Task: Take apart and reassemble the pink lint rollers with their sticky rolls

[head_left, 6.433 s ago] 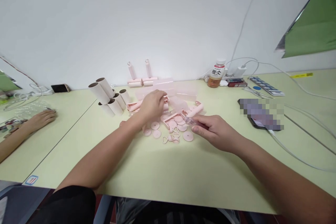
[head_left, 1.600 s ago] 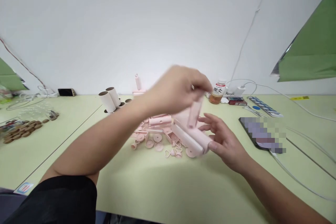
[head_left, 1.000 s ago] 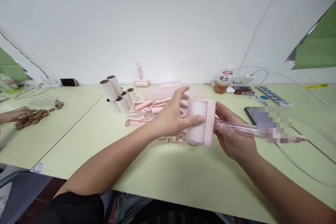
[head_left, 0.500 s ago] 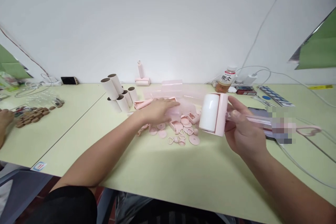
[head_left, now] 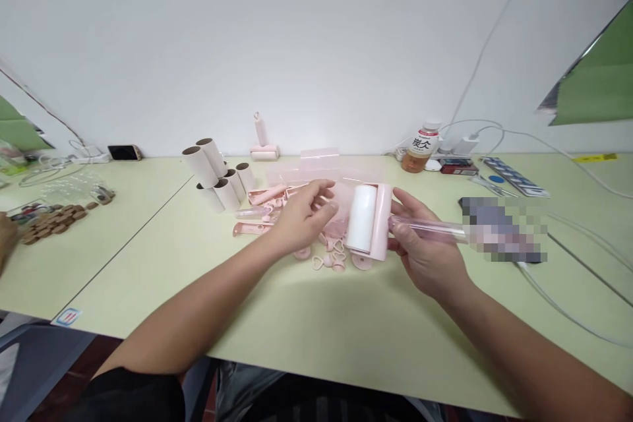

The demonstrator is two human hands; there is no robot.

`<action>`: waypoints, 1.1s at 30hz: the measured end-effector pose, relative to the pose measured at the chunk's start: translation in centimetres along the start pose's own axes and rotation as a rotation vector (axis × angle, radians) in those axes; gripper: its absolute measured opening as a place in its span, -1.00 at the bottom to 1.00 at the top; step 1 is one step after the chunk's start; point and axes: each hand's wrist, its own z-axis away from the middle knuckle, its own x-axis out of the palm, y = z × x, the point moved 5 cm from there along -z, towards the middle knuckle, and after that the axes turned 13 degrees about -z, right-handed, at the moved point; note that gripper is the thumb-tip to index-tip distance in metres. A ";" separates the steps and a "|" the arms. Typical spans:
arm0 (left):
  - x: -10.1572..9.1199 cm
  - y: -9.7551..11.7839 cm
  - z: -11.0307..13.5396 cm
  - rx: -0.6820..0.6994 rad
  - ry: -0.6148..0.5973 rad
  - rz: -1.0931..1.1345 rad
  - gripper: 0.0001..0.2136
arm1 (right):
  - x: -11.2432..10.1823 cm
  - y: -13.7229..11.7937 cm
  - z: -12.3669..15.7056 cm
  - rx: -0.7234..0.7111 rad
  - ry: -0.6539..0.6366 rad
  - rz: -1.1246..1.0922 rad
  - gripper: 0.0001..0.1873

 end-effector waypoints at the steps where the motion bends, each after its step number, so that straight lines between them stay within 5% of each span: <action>1: 0.9 0.2 0.7 -0.084 -0.035 0.184 -0.53 | 0.6 0.1 0.2 -0.005 -0.044 -0.008 -0.38; 4: 3.7 1.3 2.6 -0.224 -0.223 0.603 -0.39 | 1.6 0.3 0.6 0.000 -0.133 0.011 -0.30; 6: 3.8 1.3 3.2 -0.258 -0.219 0.664 -0.40 | 1.1 0.4 0.4 0.010 -0.136 0.017 -0.28; 12: 2.0 0.4 3.3 -0.114 -0.216 0.512 -0.45 | -1.5 -0.4 -1.1 0.059 -0.126 -0.035 -0.69; 17: 3.5 1.3 3.6 0.041 -0.223 0.177 -0.48 | -0.5 -2.3 -0.9 -0.031 -0.248 0.244 -0.68; 24: 6.8 1.9 4.6 -0.001 -0.332 0.116 -0.49 | -1.3 -2.4 -0.7 0.365 -0.421 0.243 -0.58; 33: 6.6 2.7 4.4 0.034 -0.183 0.142 -0.48 | -1.9 -1.8 -1.3 0.464 -0.326 0.084 -0.51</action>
